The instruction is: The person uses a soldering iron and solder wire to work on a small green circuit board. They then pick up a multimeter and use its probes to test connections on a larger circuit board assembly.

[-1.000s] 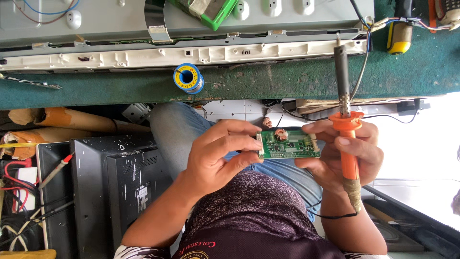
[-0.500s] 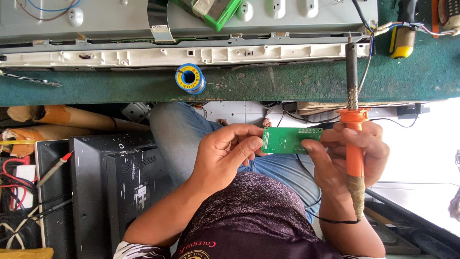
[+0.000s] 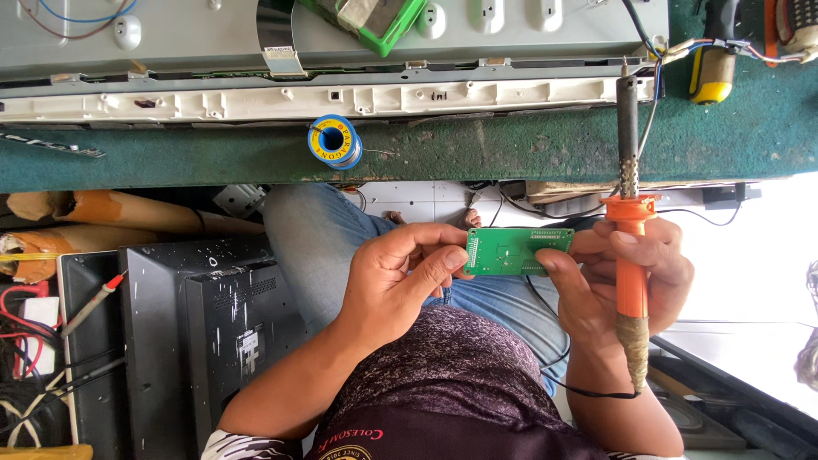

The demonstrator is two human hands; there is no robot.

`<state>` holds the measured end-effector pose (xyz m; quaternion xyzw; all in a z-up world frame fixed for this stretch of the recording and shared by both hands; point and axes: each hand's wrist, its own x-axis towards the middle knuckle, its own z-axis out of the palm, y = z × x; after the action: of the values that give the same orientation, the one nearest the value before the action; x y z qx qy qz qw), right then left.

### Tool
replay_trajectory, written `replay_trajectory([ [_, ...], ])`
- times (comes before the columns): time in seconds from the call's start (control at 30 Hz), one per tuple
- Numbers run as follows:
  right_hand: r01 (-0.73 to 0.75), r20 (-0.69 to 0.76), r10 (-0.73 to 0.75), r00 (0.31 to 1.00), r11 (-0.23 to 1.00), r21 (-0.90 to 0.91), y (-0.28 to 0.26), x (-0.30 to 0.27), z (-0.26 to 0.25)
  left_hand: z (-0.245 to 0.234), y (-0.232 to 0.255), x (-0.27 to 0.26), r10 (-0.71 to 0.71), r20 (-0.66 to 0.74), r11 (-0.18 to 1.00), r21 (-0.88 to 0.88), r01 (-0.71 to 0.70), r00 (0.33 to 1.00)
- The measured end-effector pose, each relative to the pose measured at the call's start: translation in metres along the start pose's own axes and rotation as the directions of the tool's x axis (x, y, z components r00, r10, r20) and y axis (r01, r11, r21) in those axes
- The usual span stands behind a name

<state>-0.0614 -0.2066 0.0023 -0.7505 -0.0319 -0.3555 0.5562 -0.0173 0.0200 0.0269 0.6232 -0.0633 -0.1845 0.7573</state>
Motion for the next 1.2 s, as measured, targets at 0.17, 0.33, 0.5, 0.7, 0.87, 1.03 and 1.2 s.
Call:
replay_trajectory([
  [0.17,0.008,0.001,-0.008,1.0,1.0,-0.02,0.003,-0.001,-0.002,0.0,0.004,0.0,0.071,-0.005,0.994,0.079,-0.071,0.997],
  [0.33,0.021,0.034,-0.019,0.999,0.998,-0.054,0.0,0.003,-0.002,-0.004,0.009,0.002,0.259,0.022,0.927,0.276,-0.255,0.966],
  [0.5,0.011,0.112,-0.014,0.994,1.0,0.022,-0.011,0.014,0.004,-0.012,0.01,0.007,0.618,0.205,0.612,0.481,-0.628,0.759],
  [0.7,-0.012,0.211,-0.062,0.975,0.943,0.331,0.003,0.01,-0.005,-0.018,0.004,0.005,0.658,0.247,0.532,0.516,-0.671,0.712],
  [0.87,0.112,0.19,-0.193,0.963,0.923,0.367,0.02,0.006,-0.011,-0.017,0.006,0.007,0.715,0.22,0.514,0.478,-0.712,0.663],
  [1.03,0.145,0.211,-0.227,0.951,0.927,0.346,0.021,0.004,-0.018,-0.016,0.008,0.007,0.74,0.222,0.495,0.459,-0.738,0.635],
  [1.2,0.136,0.215,-0.225,0.95,0.922,0.362,0.025,0.003,-0.023,-0.018,0.006,0.007,0.743,0.261,0.481,0.433,-0.763,0.616],
])
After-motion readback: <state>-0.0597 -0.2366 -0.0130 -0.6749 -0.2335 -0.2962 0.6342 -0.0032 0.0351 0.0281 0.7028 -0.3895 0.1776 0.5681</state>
